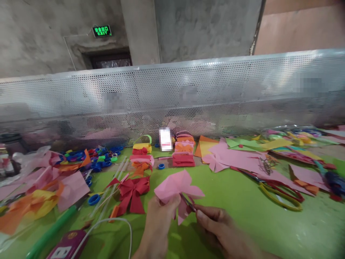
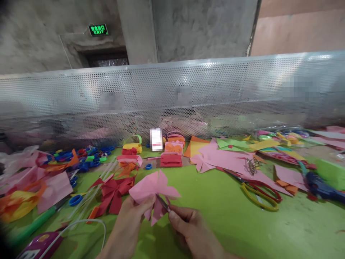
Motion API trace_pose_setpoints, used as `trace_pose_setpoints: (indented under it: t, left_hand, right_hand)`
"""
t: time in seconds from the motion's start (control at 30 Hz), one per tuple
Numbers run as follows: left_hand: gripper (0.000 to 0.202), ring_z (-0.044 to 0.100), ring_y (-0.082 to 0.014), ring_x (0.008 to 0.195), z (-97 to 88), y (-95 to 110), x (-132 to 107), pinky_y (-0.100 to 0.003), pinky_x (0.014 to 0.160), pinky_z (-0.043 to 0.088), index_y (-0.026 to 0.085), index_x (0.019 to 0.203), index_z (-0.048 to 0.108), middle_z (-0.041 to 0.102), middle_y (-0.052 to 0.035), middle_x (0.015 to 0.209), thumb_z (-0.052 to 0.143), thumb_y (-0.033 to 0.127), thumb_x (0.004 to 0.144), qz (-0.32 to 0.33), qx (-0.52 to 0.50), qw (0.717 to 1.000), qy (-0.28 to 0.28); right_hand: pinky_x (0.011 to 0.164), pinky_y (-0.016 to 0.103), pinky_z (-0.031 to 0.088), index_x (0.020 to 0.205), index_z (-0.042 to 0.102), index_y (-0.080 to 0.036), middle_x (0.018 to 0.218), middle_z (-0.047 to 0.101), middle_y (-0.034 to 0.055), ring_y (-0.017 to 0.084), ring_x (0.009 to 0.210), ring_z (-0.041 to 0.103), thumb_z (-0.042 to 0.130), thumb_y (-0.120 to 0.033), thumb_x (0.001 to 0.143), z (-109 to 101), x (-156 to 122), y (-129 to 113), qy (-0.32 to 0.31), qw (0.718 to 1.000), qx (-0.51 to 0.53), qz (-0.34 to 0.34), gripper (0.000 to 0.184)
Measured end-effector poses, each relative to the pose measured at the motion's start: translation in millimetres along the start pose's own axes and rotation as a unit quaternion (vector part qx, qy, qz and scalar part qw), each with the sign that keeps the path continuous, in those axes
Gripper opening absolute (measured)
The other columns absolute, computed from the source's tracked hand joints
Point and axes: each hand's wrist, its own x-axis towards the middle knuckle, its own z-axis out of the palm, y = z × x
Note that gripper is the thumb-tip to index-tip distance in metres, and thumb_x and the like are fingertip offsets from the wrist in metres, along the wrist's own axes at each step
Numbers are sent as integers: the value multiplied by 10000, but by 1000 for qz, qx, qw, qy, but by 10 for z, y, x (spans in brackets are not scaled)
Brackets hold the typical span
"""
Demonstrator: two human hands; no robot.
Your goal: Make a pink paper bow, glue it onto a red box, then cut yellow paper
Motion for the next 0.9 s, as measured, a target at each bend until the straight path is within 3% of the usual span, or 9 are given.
trace_pose_setpoints:
  t: [0.17, 0.53, 0.8, 0.9]
  left_hand:
    - [75, 535, -127, 542, -2, -16, 15, -221, 537, 395, 146, 638, 656, 629, 0, 577, 666, 204, 591, -14, -5, 1000, -5]
    - [122, 567, -141, 536, 6, -84, 52, -243, 530, 442, 135, 665, 668, 665, -27, 606, 677, 188, 555, -56, -28, 998, 6]
    - [146, 587, -148, 570, 27, -73, 38, -262, 575, 461, 138, 688, 667, 664, -24, 625, 688, 182, 550, -68, -61, 996, -19]
    - [160, 578, -144, 544, 39, -51, 24, -247, 527, 435, 135, 668, 654, 638, -11, 580, 703, 190, 527, -80, -63, 995, -5]
  right_hand:
    - [446, 212, 286, 784, 737, -165, 422, 371, -70, 64, 414, 340, 768, -495, 556, 25, -22, -24, -11, 1000, 9, -4, 403]
    - [446, 224, 291, 830, 743, -207, 417, 409, -65, 68, 392, 352, 754, -496, 583, 17, -37, 7, -19, 1000, 6, -10, 380]
    - [398, 203, 132, 846, 734, -180, 439, 273, -98, 37, 408, 180, 735, -483, 629, -17, -8, 14, -25, 999, -16, -14, 373]
    - [406, 203, 163, 850, 734, -185, 441, 279, -93, 43, 413, 197, 728, -486, 635, -7, -25, -3, -26, 999, -16, -15, 370]
